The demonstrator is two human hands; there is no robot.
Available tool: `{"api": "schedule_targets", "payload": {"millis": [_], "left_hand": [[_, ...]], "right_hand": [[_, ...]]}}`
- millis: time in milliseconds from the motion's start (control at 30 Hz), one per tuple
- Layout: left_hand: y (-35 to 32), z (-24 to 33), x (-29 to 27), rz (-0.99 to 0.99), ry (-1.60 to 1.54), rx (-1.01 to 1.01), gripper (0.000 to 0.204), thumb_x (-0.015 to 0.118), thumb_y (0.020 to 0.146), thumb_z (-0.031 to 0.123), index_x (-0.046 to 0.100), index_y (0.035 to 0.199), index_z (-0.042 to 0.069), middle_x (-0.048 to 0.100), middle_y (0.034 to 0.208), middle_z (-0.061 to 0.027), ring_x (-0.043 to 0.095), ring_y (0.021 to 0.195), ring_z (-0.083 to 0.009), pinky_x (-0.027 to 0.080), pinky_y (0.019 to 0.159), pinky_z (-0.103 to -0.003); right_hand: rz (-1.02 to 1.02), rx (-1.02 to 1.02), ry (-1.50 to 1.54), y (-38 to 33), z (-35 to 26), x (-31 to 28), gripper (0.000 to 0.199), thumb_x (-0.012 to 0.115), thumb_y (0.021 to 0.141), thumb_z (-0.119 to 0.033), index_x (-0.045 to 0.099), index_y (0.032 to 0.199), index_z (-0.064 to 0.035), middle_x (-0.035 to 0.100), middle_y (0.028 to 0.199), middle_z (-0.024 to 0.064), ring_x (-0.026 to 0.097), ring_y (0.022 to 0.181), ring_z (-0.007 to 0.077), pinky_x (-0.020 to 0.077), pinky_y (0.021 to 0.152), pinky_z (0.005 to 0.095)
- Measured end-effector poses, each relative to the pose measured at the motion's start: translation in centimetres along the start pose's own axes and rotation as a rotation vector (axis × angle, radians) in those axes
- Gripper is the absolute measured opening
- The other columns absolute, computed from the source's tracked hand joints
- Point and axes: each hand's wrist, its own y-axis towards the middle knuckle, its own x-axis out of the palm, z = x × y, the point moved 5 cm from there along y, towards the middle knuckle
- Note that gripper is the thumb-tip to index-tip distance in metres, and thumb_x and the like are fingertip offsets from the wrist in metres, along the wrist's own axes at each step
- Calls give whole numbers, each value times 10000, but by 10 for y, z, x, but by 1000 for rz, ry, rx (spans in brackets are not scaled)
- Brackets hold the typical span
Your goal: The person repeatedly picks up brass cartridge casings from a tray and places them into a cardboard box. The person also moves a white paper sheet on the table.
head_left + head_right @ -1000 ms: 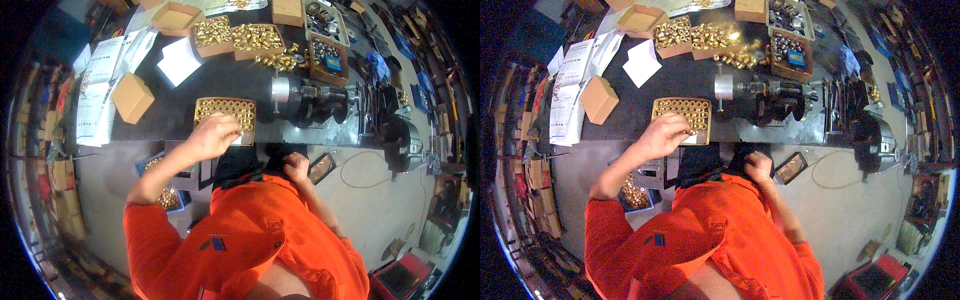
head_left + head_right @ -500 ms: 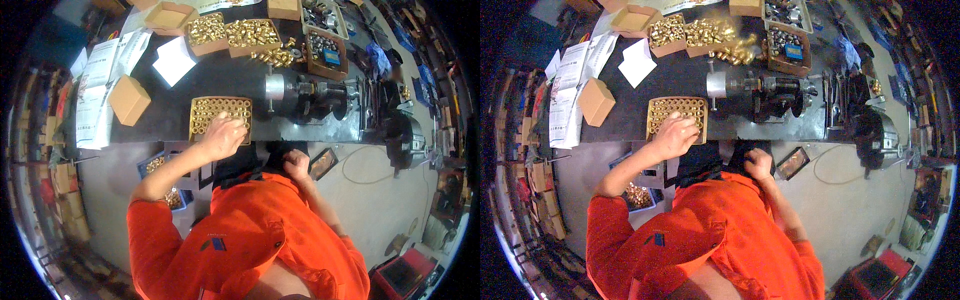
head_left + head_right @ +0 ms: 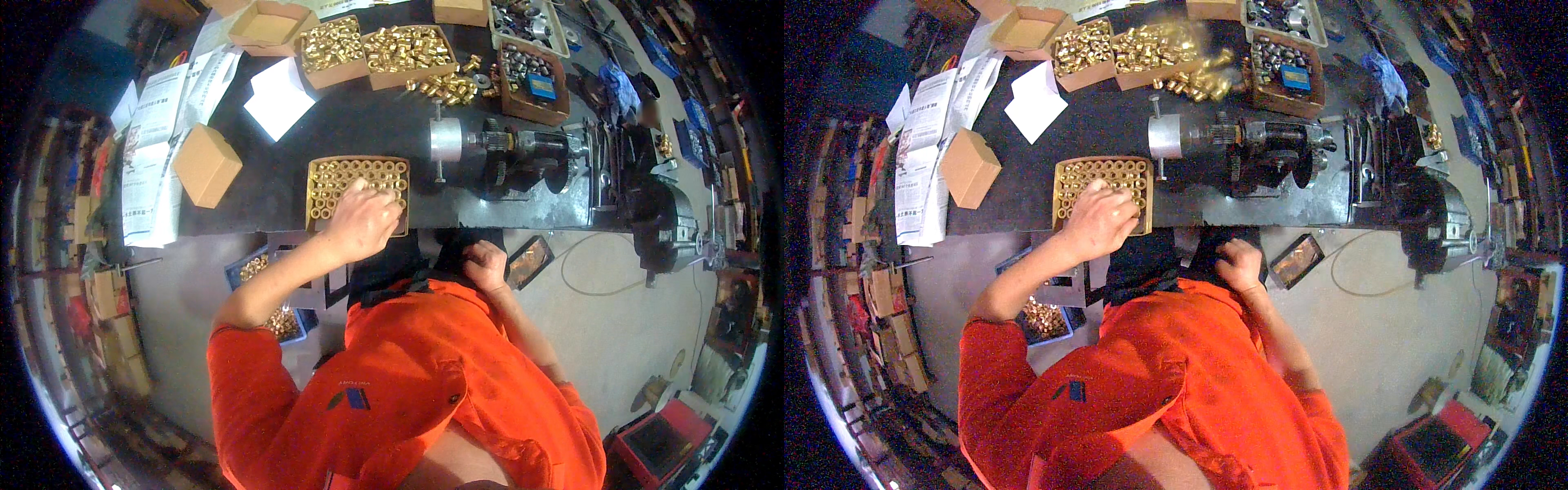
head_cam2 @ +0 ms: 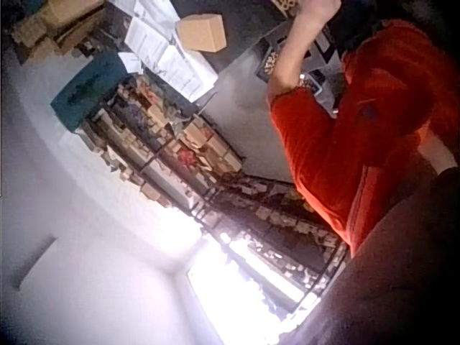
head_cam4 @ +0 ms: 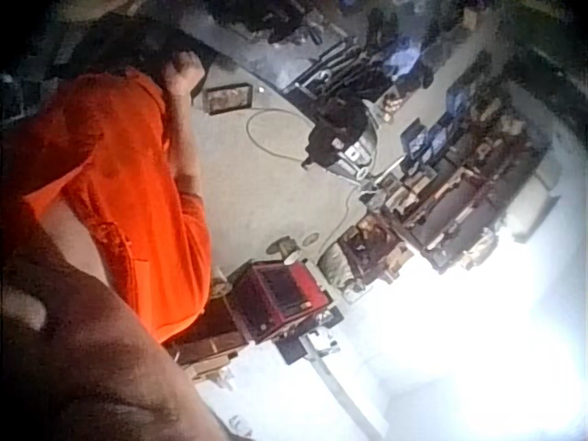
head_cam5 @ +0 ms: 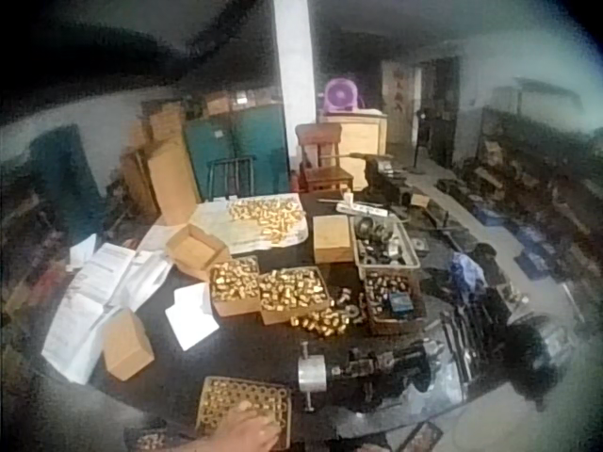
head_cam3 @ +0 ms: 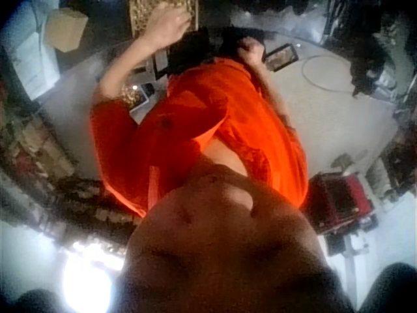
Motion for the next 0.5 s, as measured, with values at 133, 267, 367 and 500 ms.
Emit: {"api": "schedule_targets", "payload": {"millis": [133, 267, 367, 500], "left_hand": [[2, -2, -3, -28, -5, 23, 101, 666, 760, 177, 616, 782, 92, 572, 769, -81, 609, 749, -263, 414, 769, -402], [3, 0, 1, -48, 30, -2, 103, 658, 764, 187, 622, 793, 95, 578, 771, -78, 615, 745, -258, 412, 763, -399], [2, 0, 1, -28, 43, -11, 108, 649, 768, 194, 627, 802, 94, 588, 777, -79, 621, 747, -256, 412, 766, -401], [2, -2, 2, -66, 32, -39, 114, 646, 771, 201, 630, 806, 94, 607, 786, -85, 625, 756, -262, 414, 772, -404]], "right_hand": [[17, -9, -1, 1, -2, -1, 178, 658, 596, -160, 638, 758, -89, 549, 702, 102, 572, 687, 324, 460, 588, 432], [4, 5, 5, 1, -3, -2, 172, 656, 599, -155, 639, 759, -93, 552, 704, 101, 575, 689, 322, 464, 592, 430], [-4, 11, 7, 1, -3, -2, 173, 654, 600, -153, 641, 762, -93, 555, 706, 100, 576, 691, 324, 467, 598, 429], [3, 6, 7, 2, -3, -2, 178, 653, 597, -152, 645, 765, -93, 556, 707, 101, 578, 697, 325, 468, 604, 428]]}}
